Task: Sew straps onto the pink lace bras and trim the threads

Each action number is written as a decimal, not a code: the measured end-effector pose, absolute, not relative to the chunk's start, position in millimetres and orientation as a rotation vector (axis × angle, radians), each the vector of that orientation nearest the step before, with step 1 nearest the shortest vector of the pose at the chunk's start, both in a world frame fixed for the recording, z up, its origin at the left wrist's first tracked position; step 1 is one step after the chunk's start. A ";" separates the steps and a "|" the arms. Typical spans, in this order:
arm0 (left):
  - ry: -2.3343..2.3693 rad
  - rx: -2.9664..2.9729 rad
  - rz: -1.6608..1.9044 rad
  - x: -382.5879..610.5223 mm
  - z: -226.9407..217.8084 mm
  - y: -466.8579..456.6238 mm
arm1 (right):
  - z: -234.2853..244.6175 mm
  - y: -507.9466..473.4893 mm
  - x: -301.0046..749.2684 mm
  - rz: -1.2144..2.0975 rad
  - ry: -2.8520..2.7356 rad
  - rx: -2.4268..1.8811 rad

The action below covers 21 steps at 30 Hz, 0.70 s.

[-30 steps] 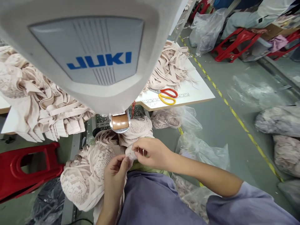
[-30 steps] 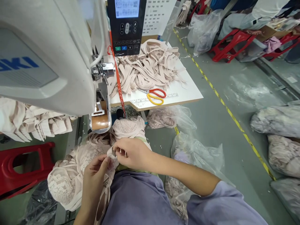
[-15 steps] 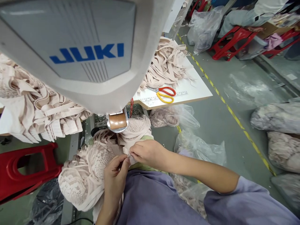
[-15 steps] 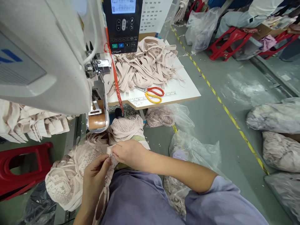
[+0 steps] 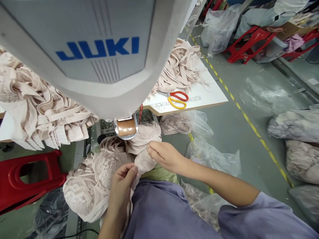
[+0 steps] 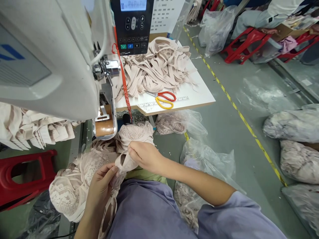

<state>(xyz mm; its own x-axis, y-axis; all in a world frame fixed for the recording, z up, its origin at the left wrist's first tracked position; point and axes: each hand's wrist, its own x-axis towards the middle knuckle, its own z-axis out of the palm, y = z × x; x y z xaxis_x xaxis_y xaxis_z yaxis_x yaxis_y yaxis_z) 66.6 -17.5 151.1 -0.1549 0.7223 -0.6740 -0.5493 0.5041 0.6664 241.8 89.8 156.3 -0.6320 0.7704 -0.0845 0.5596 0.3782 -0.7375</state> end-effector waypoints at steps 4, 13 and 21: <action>1.293 0.172 1.112 64.9 147.1 -19.0 | 160.3 71.7 237.9 1.002 -2.396 -1.056; 1.392 0.533 1.024 65.6 143.9 -30.7 | 145.5 83.3 224.5 1.101 -2.368 -1.037; 1.408 0.432 1.045 63.3 135.5 -30.6 | 130.2 71.4 246.4 1.187 -2.658 -0.704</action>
<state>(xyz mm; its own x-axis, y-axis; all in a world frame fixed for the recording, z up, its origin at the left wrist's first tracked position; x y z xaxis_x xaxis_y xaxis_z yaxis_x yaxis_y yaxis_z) 63.3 -30.6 135.5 -0.1629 0.7927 -0.5875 -0.3328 0.5164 0.7890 246.4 71.4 130.2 -0.8795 0.4726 -0.0556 0.3569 0.5777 -0.7341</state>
